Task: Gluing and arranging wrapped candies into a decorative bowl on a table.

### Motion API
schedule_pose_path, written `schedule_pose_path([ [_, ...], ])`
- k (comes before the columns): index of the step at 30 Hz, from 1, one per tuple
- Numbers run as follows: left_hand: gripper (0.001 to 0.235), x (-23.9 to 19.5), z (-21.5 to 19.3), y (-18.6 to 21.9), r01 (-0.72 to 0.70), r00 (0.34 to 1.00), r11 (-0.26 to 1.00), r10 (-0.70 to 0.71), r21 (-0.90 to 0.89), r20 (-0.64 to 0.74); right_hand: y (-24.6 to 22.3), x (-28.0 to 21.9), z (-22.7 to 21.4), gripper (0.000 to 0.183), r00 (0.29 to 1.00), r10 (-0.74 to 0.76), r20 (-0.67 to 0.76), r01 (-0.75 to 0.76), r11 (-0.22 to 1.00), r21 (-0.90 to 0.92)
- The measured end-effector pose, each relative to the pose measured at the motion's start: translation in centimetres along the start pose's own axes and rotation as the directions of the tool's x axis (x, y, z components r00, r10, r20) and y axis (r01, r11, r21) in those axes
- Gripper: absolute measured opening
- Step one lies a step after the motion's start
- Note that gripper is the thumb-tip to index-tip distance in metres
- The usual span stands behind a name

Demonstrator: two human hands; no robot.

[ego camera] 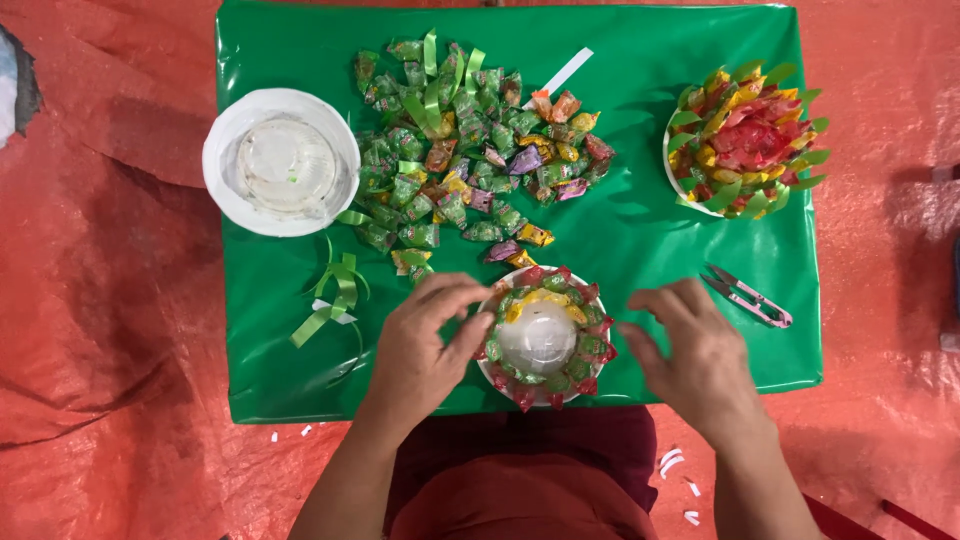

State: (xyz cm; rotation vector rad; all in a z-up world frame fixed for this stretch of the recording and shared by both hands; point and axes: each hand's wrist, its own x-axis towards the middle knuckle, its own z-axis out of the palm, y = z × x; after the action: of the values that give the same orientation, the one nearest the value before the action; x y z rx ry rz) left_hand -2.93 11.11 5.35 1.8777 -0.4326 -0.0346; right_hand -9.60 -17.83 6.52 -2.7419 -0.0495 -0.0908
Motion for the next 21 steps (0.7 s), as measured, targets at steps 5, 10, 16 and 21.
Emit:
schedule_pose_path([
  [5,0.037,-3.3,0.7,-3.3,0.276,0.959,0.958,-0.280,0.075,0.052,3.2,-5.5,2.8,0.039,0.969,0.179,0.170,-0.242,0.826,0.509],
  [10,0.062,-4.2,1.3,-3.4,0.558,0.819,0.830,-0.548,-0.011,0.171,3.2,-8.4,6.3,0.060,0.938,0.272,0.215,-0.320,0.439,0.840],
  [16,0.073,-5.9,1.1,-2.9,0.564,0.824,0.816,-0.546,-0.124,0.151,3.4,-5.5,5.6,0.070,0.950,0.207,0.235,-0.309,0.508,0.804],
  [21,0.075,-8.9,1.6,-2.6,0.549,0.822,0.830,-0.515,-0.097,0.243,4.3,0.3,5.0,0.071,0.959,0.043,0.281,-0.251,0.591,0.767],
])
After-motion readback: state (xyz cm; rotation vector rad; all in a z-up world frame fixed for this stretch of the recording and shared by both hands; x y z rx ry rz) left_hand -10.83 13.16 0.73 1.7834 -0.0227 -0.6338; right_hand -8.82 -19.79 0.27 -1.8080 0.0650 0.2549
